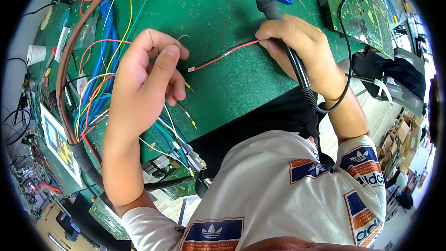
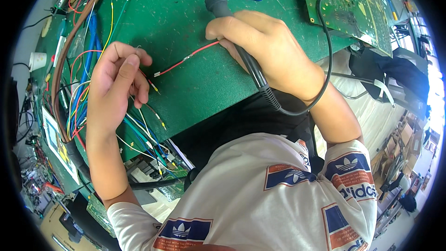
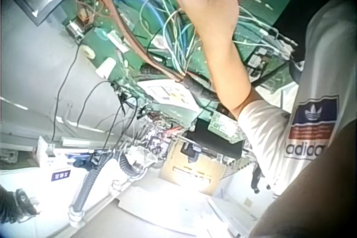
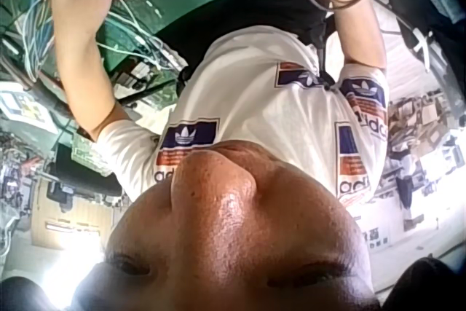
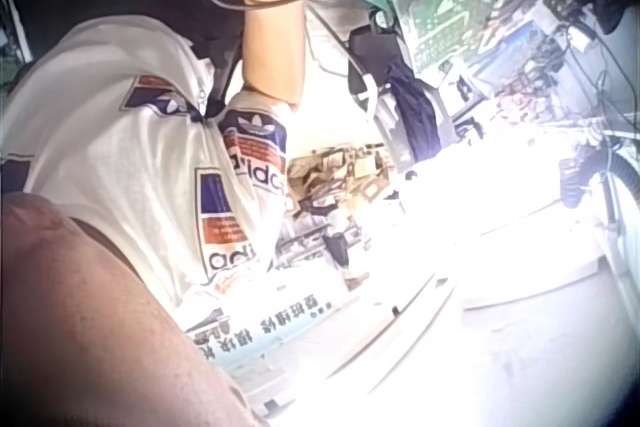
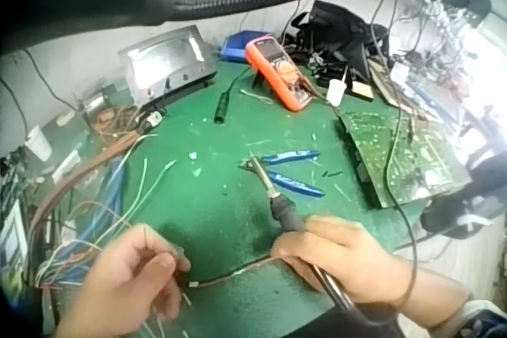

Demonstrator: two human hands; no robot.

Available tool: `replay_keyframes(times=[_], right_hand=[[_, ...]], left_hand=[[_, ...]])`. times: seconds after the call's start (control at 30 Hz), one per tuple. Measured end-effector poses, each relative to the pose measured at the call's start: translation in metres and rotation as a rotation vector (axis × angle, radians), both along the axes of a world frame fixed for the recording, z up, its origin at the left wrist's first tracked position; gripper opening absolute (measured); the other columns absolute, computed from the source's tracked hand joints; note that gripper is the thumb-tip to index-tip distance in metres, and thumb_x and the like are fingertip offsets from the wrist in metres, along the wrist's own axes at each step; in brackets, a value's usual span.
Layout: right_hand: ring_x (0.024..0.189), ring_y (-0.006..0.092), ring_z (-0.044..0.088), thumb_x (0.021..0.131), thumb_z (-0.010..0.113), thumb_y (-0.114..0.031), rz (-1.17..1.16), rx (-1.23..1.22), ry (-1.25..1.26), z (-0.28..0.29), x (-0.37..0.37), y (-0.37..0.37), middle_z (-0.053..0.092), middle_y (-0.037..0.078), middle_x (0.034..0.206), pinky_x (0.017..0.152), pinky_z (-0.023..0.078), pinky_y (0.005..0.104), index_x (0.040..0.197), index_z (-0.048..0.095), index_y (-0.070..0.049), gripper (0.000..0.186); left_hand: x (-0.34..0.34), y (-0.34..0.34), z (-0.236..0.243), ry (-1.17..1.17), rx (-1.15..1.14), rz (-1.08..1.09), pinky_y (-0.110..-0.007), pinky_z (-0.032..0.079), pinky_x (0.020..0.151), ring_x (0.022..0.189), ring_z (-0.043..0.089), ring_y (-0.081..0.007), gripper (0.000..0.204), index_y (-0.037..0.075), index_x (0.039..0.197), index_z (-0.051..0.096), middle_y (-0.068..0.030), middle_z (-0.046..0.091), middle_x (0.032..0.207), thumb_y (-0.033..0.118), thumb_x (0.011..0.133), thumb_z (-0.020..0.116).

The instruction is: The person is soldering two wires together by holding them with one hand and applying a soldering iron with the other.

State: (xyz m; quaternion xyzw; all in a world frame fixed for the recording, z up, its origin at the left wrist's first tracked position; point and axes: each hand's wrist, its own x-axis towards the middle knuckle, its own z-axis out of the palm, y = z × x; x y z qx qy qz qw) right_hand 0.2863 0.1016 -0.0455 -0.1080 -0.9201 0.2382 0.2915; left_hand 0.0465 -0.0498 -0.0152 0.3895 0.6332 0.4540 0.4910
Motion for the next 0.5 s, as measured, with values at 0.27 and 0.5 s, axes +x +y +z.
replay_keyframes(times=[0.27, 0.5], right_hand=[[0.074, 0.0306, 0.060, 0.082, 0.068, 0.009, 0.065, -0.158, 0.040, 0.0025, -0.0041, -0.0025, 0.058, 0.012, 0.084, 0.067, 0.049, 0.0370, 0.110, 0.059, -0.003, 0.032], [0.075, 0.0305, 0.059, 0.081, 0.067, 0.009, 0.105, -0.162, -0.007, 0.0061, -0.0032, -0.0022, 0.057, 0.011, 0.082, 0.068, 0.047, 0.0388, 0.108, 0.059, -0.004, 0.031]], left_hand=[[0.0057, -0.0002, -0.0064, -0.022, 0.049, 0.004, -0.025, 0.052, 0.050, 0.064, 0.065, -0.0161, 0.015, 0.001, 0.103, 0.050, -0.0149, 0.064, 0.101, 0.016, 0.105, 0.049], [0.0024, -0.0019, 0.0010, 0.035, -0.031, -0.061, -0.020, 0.040, 0.046, 0.059, 0.053, -0.0080, 0.015, 0.003, 0.107, 0.051, -0.0061, 0.059, 0.078, 0.018, 0.105, 0.051]])
